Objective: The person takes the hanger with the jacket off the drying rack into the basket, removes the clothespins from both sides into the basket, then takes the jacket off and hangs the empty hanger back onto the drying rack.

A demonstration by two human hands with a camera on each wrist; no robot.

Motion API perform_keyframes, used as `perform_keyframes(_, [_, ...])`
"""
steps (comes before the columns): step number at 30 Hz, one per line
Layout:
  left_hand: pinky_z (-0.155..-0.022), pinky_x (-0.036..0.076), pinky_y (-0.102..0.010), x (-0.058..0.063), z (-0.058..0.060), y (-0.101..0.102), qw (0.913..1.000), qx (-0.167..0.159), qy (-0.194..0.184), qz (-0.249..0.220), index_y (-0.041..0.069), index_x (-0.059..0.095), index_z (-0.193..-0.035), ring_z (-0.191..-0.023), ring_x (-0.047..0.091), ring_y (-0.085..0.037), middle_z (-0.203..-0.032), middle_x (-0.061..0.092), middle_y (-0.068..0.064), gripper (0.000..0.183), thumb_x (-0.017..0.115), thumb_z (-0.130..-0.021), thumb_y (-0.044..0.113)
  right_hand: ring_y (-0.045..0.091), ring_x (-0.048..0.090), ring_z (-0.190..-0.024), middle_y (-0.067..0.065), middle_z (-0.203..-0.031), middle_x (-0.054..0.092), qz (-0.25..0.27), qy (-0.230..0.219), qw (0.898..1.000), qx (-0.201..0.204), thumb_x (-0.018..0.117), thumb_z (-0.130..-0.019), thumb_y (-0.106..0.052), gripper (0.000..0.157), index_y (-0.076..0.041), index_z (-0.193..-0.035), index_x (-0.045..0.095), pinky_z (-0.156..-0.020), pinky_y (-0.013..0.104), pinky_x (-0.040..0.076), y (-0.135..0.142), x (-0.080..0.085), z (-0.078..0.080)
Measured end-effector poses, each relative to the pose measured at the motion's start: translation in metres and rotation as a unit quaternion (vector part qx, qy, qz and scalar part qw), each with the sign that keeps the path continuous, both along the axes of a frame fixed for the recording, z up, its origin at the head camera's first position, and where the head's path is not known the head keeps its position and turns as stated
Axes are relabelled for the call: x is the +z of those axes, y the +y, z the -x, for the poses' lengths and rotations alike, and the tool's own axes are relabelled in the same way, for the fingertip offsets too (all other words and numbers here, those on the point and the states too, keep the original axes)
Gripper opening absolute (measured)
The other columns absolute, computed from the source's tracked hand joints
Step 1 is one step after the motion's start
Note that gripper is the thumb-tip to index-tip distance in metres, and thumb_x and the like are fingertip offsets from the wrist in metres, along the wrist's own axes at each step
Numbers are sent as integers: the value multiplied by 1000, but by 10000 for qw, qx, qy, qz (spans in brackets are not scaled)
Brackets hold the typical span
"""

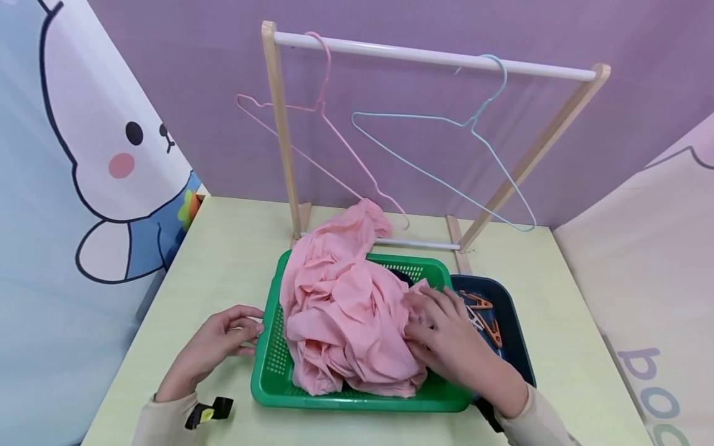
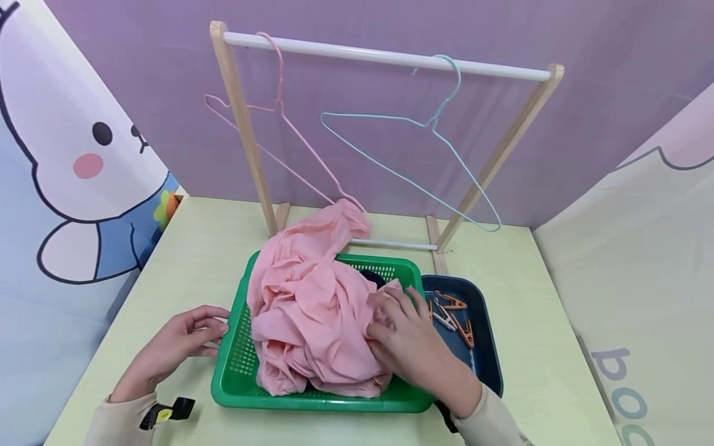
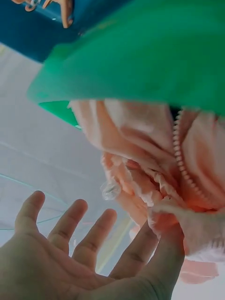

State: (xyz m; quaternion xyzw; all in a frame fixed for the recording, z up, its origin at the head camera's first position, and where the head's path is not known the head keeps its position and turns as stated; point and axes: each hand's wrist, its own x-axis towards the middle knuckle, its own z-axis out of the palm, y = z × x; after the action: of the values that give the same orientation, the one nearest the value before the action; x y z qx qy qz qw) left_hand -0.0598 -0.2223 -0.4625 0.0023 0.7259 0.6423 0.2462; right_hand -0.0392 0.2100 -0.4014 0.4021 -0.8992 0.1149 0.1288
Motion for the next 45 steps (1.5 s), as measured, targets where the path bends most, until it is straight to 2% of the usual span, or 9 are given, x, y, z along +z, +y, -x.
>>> perform_keyframes(4, [-78,60,-46,0,-1,0,10000,-14,38,-30,-9,49,-133,-92,69,-28,-102,64,-17,44,64,-100,16,42,44,-131,16,-131,57,210,227,9995,-104,49,-105,-44,38,-18,-89,72,-103,72,31,3,8,7])
perform_keyframes(8, [-77,60,-47,-1,-2,1,10000,-7,50,-30,-9,50,-133,-92,69,-28,-102,64,-17,44,64,-100,16,42,49,-123,18,-129,58,416,488,9977,-205,41,-107,-45,50,-13,-87,73,-99,67,36,7,19,20])
perform_keyframes(11, [-77,60,-47,-1,-3,2,10000,-5,37,-30,-8,50,-133,-91,69,-28,-102,64,-17,44,65,-100,16,42,51,-120,19,-128,58,502,547,9968,-299,46,-106,-42,46,-10,-89,75,-95,67,39,12,26,33])
perform_keyframes(17, [-76,60,-47,-2,-4,4,10000,49,3,13,-8,50,-133,-90,69,-28,-101,65,-16,45,66,-99,17,41,51,-119,19,-129,58,377,75,9979,-529,76,-90,-21,8,-13,-94,76,-92,70,38,17,32,78])
perform_keyframes(23, [-76,60,-47,-2,-6,3,10000,64,-4,-17,-8,51,-133,-90,69,-28,-101,65,-17,44,65,-99,16,39,53,-117,18,-124,61,-138,-161,9984,-523,81,-86,-21,14,-14,-98,77,-98,65,33,4,23,135])
perform_keyframes(30, [-77,60,-48,-3,-8,3,10000,60,17,-61,-8,50,-133,-91,69,-28,-101,64,-17,44,65,-99,16,44,56,-109,20,-119,59,-353,-328,9988,-5,80,-87,-15,25,-12,-110,71,-87,68,46,-18,3,190])
perform_keyframes(35, [-77,60,-47,-4,-8,3,9999,3,-28,-96,-8,50,-133,-91,69,-29,-103,65,-17,45,65,-99,17,38,55,-108,19,-115,59,-474,-512,9971,305,81,-86,-13,27,-11,-112,72,-85,67,48,-28,-6,208])
perform_keyframes(39, [-76,60,-46,-4,-8,2,10000,18,-52,-61,-8,50,-133,-91,69,-29,-102,65,-17,45,66,-99,17,36,52,-116,18,-123,60,-708,-762,9940,340,76,-91,-14,16,-15,-107,75,-89,65,46,-35,-10,216])
perform_keyframes(45, [-77,60,-47,-3,-7,3,9999,18,-77,-64,-8,49,-134,-91,69,-29,-103,65,-17,47,66,-99,18,40,51,-117,17,-122,63,-36,-730,9973,89,74,-92,-14,6,-12,-97,76,-95,67,38,-34,-3,208])
